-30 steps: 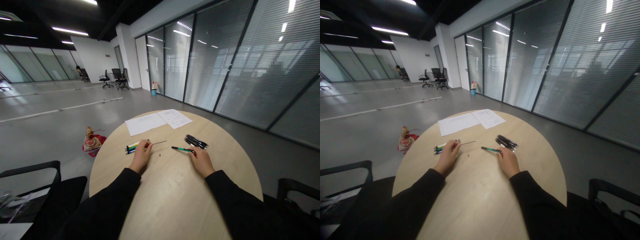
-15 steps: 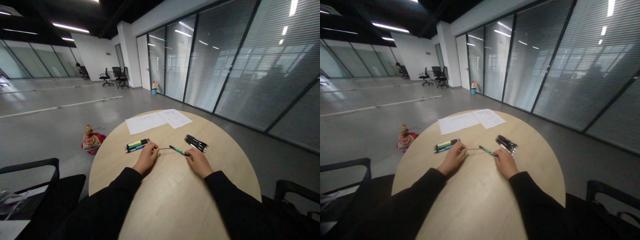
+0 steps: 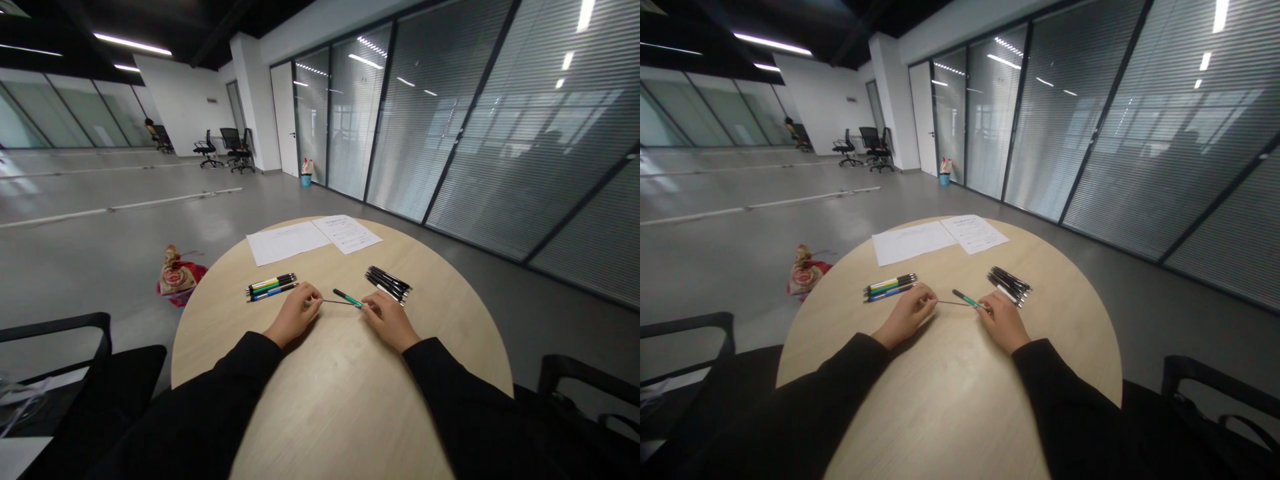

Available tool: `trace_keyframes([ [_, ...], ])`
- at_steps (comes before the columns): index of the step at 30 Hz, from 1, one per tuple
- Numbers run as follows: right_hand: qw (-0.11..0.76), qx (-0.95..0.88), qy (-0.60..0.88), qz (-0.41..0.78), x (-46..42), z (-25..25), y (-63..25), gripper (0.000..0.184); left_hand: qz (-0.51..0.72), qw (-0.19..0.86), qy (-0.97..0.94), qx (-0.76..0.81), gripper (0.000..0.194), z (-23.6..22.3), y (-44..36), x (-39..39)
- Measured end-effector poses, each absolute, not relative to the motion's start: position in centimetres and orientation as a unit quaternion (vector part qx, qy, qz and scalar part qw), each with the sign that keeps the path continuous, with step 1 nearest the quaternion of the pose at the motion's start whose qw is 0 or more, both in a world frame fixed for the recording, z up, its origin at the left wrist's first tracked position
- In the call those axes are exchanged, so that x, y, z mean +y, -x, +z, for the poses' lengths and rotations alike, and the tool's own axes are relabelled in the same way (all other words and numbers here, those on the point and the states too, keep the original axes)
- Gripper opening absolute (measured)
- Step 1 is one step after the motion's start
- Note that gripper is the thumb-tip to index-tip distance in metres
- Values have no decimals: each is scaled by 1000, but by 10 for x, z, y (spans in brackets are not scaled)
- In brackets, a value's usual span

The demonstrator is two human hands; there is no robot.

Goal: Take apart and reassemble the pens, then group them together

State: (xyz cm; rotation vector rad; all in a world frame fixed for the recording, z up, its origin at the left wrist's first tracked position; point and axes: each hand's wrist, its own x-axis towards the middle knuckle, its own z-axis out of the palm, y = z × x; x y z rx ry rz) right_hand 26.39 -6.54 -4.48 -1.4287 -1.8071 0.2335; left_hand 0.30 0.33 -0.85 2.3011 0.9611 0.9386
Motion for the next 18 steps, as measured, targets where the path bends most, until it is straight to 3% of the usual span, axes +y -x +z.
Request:
trace_keyframes([
  [8, 399, -736, 541, 76, -68, -37, -260, 11, 337, 242, -843, 344, 15, -9, -5, 1],
  [18, 352, -729, 587, 31, -68, -41, -263, 12, 341, 145, -812, 450, 9, -22, 1, 17],
])
